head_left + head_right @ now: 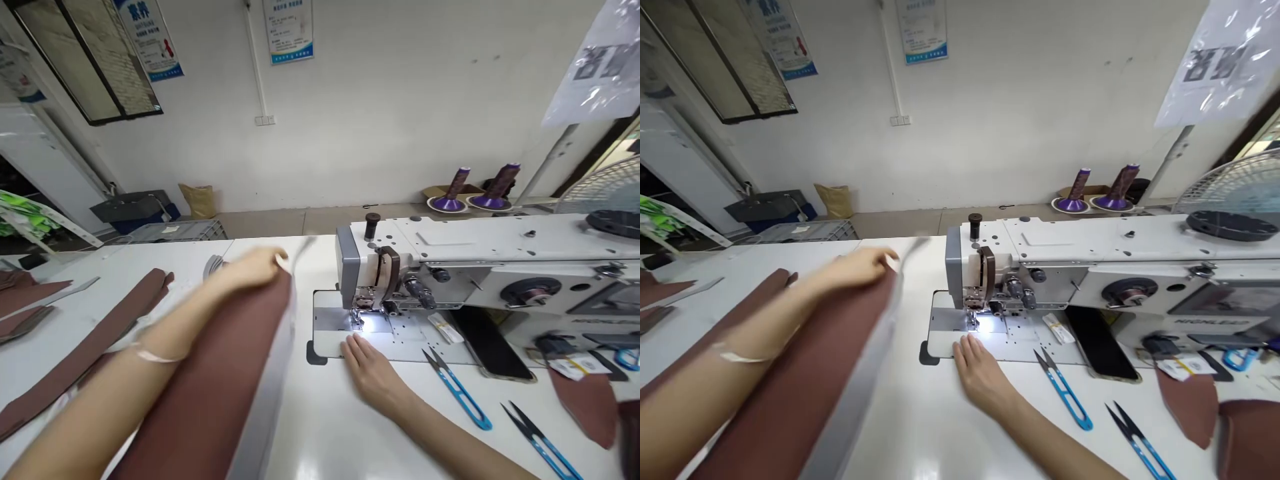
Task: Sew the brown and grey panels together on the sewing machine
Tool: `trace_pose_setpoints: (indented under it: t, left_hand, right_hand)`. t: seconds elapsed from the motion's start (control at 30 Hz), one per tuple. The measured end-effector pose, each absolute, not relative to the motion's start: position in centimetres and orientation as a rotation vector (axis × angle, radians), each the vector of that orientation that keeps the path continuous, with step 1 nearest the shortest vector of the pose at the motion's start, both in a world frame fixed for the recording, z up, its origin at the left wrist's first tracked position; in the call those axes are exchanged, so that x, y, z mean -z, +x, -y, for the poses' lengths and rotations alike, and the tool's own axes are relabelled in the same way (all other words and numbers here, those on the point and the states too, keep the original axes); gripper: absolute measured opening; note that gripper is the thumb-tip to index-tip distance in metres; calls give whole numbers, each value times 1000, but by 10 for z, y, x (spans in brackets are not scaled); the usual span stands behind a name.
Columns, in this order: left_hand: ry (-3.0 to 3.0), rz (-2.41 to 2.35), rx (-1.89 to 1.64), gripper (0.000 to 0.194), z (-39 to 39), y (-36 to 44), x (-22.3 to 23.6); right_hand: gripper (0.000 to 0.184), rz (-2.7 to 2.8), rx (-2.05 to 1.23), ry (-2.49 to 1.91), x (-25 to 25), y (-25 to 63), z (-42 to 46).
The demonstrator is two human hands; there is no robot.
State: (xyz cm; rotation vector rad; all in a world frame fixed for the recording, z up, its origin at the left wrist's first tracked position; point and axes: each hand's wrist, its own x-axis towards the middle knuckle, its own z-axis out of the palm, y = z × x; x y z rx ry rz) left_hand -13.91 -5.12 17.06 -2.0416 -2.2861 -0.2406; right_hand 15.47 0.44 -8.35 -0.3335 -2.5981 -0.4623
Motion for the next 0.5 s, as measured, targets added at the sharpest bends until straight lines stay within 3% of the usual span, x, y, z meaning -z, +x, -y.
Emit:
trace_pose_setpoints:
  t: [0.13,0.23,0.37,0.5]
  left_hand:
    - [-2352,2313,26,13,17,-102,-47]
    - [-2419,2275,41,18,17,-96,-1]
    - [-2326,2258,187,28,25,-109,-2]
    - [-1847,2406,377,38,53,-167,-26]
  right_hand:
    - [51,2669,499,-281,57,140,19]
    - [46,2718,426,-72,36,115,31]
    - [31,2763,474,13,32,72,32]
    - [9,2703,518,-94,49,53,27]
